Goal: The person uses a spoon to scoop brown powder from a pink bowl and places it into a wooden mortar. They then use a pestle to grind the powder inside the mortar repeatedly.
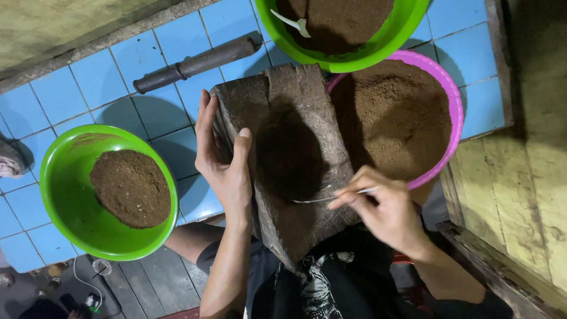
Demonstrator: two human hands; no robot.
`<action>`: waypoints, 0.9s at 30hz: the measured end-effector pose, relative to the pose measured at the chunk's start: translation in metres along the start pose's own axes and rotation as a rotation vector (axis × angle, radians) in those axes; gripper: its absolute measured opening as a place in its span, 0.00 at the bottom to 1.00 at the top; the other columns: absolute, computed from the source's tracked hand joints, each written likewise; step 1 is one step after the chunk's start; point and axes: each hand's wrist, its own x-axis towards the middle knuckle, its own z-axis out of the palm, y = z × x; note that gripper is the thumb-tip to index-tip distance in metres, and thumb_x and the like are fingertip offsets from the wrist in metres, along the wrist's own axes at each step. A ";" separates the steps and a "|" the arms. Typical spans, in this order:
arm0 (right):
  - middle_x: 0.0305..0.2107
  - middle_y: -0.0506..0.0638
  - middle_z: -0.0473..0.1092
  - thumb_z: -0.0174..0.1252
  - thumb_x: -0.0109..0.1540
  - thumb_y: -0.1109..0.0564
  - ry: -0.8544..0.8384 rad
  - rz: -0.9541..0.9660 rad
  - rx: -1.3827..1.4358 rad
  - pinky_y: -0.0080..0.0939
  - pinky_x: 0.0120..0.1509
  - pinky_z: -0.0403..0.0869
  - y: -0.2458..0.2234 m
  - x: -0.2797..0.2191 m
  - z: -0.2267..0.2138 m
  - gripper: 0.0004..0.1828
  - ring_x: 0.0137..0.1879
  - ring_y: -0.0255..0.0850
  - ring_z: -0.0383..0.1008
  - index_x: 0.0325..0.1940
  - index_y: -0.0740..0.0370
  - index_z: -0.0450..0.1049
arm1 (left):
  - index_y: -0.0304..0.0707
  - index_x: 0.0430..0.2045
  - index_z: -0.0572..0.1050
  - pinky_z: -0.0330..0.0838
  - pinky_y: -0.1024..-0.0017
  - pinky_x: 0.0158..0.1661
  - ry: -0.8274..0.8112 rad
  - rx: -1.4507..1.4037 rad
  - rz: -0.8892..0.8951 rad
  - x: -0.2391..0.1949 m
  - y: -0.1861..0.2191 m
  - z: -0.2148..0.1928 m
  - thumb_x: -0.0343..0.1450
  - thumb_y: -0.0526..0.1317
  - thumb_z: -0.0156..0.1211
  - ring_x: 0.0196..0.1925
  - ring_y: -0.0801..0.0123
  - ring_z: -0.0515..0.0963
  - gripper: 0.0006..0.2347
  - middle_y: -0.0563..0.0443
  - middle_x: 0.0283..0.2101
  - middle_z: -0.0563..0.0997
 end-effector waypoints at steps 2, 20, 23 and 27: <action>0.24 0.48 0.75 0.61 0.62 0.55 -0.032 -0.033 -0.063 0.39 0.35 0.73 0.006 0.002 0.017 0.07 0.29 0.39 0.76 0.31 0.55 0.81 | 0.35 0.62 0.68 0.54 0.54 0.72 0.002 -0.003 -0.005 0.000 0.000 0.000 0.70 0.29 0.62 0.75 0.50 0.58 0.23 0.37 0.70 0.62; 0.23 0.45 0.75 0.61 0.63 0.50 -0.003 -0.245 -0.425 0.45 0.42 0.65 0.061 0.003 0.054 0.07 0.37 0.42 0.72 0.35 0.52 0.79 | 0.37 0.62 0.68 0.51 0.55 0.73 -0.008 0.002 -0.008 0.001 0.001 -0.001 0.70 0.29 0.62 0.76 0.52 0.57 0.23 0.39 0.70 0.63; 0.25 0.45 0.76 0.61 0.63 0.49 0.001 -0.225 -0.467 0.45 0.41 0.64 0.057 0.012 0.037 0.06 0.38 0.43 0.73 0.37 0.50 0.79 | 0.36 0.62 0.68 0.52 0.55 0.73 -0.001 -0.003 -0.011 0.000 0.002 -0.002 0.69 0.29 0.63 0.76 0.53 0.57 0.24 0.39 0.70 0.63; 0.21 0.44 0.75 0.63 0.62 0.48 -0.023 -0.205 -0.384 0.41 0.41 0.63 0.052 0.013 0.015 0.08 0.35 0.41 0.71 0.33 0.53 0.80 | 0.36 0.62 0.68 0.52 0.56 0.73 -0.005 -0.016 -0.006 0.001 -0.001 -0.002 0.69 0.28 0.62 0.76 0.53 0.58 0.24 0.39 0.71 0.62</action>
